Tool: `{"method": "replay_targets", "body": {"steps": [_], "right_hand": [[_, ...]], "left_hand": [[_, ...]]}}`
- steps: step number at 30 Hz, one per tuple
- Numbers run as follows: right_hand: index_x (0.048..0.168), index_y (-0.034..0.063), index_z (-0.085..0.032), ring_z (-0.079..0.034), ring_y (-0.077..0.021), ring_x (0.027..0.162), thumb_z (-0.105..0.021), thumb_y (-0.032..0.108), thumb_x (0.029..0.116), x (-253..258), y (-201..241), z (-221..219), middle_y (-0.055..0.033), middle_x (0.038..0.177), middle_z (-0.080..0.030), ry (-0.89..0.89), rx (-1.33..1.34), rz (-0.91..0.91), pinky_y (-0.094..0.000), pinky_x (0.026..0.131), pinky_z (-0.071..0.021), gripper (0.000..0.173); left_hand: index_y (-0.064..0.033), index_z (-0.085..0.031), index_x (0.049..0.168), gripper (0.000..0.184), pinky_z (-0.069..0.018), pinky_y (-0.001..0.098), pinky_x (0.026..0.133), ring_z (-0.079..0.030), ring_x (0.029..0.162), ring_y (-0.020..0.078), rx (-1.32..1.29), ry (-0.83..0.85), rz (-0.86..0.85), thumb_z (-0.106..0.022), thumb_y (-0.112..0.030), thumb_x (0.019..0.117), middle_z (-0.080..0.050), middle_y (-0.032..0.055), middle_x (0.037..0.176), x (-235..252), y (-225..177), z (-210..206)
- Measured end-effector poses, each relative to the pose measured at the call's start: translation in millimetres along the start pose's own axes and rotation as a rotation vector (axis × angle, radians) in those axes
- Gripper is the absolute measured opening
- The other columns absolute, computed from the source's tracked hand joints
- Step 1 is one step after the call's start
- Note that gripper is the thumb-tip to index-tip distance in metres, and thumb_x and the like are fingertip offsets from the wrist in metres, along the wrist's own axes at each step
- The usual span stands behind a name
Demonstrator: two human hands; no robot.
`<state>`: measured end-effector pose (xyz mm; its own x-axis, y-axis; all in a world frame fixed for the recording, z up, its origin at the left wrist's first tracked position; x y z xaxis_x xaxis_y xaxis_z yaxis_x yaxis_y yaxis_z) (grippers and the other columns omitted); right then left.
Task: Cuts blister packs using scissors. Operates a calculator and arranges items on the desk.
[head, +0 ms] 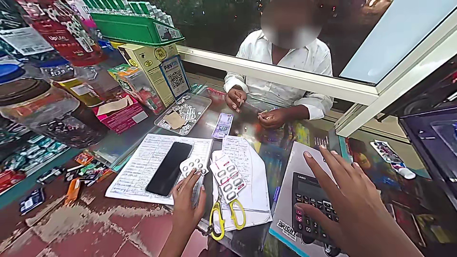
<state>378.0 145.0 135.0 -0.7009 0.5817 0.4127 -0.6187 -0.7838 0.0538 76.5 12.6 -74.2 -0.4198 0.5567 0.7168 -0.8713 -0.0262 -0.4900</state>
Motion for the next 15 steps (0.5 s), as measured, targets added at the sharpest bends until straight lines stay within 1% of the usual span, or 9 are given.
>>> {"method": "replay_targets", "body": {"steps": [4,8,9,11,13,14,15], "right_hand": [[0.154,0.0137,-0.047,-0.049,-0.0590,0.132,-0.056,0.066,0.0888,3,-1,-8,-0.0322,0.151,-0.045,0.004,0.008,0.013,-0.0768,0.099,-0.0386,0.085],[0.154,0.0152,-0.048,-0.051,-0.0553,0.132,-0.056,0.064,0.0893,8,0,-22,-0.0305,0.151,-0.047,-0.029,0.021,0.070,-0.0759,0.099,-0.0397,0.081],[0.154,0.0162,-0.047,-0.051,-0.0530,0.133,-0.057,0.063,0.0901,11,2,-23,-0.0302,0.151,-0.047,-0.053,0.045,0.089,-0.0727,0.101,-0.0414,0.079],[0.155,0.0204,-0.043,-0.050,-0.0449,0.137,-0.058,0.060,0.0937,14,4,-22,-0.0285,0.154,-0.043,-0.093,0.120,0.117,-0.0606,0.106,-0.0443,0.075],[0.155,0.0236,-0.042,-0.052,-0.0387,0.136,-0.059,0.059,0.0951,20,9,-33,-0.0261,0.157,-0.041,-0.107,0.231,0.161,-0.0520,0.105,-0.0465,0.072],[0.156,0.0251,-0.041,-0.050,-0.0394,0.138,-0.058,0.059,0.0954,23,10,-43,-0.0261,0.158,-0.039,-0.108,0.253,0.190,-0.0518,0.105,-0.0462,0.071],[0.157,0.0258,-0.040,-0.043,-0.0447,0.143,-0.055,0.057,0.0970,24,12,-53,-0.0289,0.159,-0.036,-0.114,0.239,0.221,-0.0567,0.109,-0.0429,0.069]], "left_hand": [[-0.0105,-0.060,0.130,0.036,-0.0334,0.0410,0.112,-0.058,0.129,0.0156,0.009,-0.002,-0.011,-0.050,-0.026,0.0992,-0.068,0.0093,0.131,0,-1,0],[-0.0100,-0.060,0.129,0.035,-0.0342,0.0420,0.112,-0.058,0.130,0.0165,0.008,-0.002,-0.011,-0.050,-0.026,0.0993,-0.068,0.0099,0.131,1,0,2],[-0.0095,-0.061,0.129,0.036,-0.0345,0.0425,0.112,-0.058,0.129,0.0168,0.006,-0.001,-0.011,-0.050,-0.025,0.0991,-0.069,0.0102,0.131,1,0,1],[-0.0084,-0.061,0.129,0.036,-0.0343,0.0439,0.112,-0.058,0.130,0.0179,-0.011,0.016,-0.002,-0.050,-0.025,0.0994,-0.068,0.0111,0.132,0,-3,-3],[-0.0072,-0.061,0.129,0.036,-0.0356,0.0466,0.112,-0.059,0.129,0.0206,-0.008,0.021,0.002,-0.051,-0.025,0.0999,-0.068,0.0129,0.132,0,-2,3],[-0.0073,-0.061,0.129,0.035,-0.0357,0.0462,0.112,-0.059,0.129,0.0203,-0.008,0.015,0.008,-0.052,-0.025,0.0997,-0.068,0.0126,0.132,1,-2,5],[-0.0072,-0.061,0.129,0.034,-0.0352,0.0455,0.113,-0.058,0.130,0.0199,-0.014,0.014,0.016,-0.052,-0.023,0.0996,-0.068,0.0126,0.132,2,-2,7]]}}
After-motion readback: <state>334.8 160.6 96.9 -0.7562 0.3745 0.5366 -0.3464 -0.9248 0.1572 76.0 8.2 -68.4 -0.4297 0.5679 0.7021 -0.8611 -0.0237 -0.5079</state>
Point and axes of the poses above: each hand's wrist, its own x-axis towards the middle knuckle, its own z-axis out of the back of the hand, y = z × x, the point moved 2 cm from there along x, towards the middle knuckle
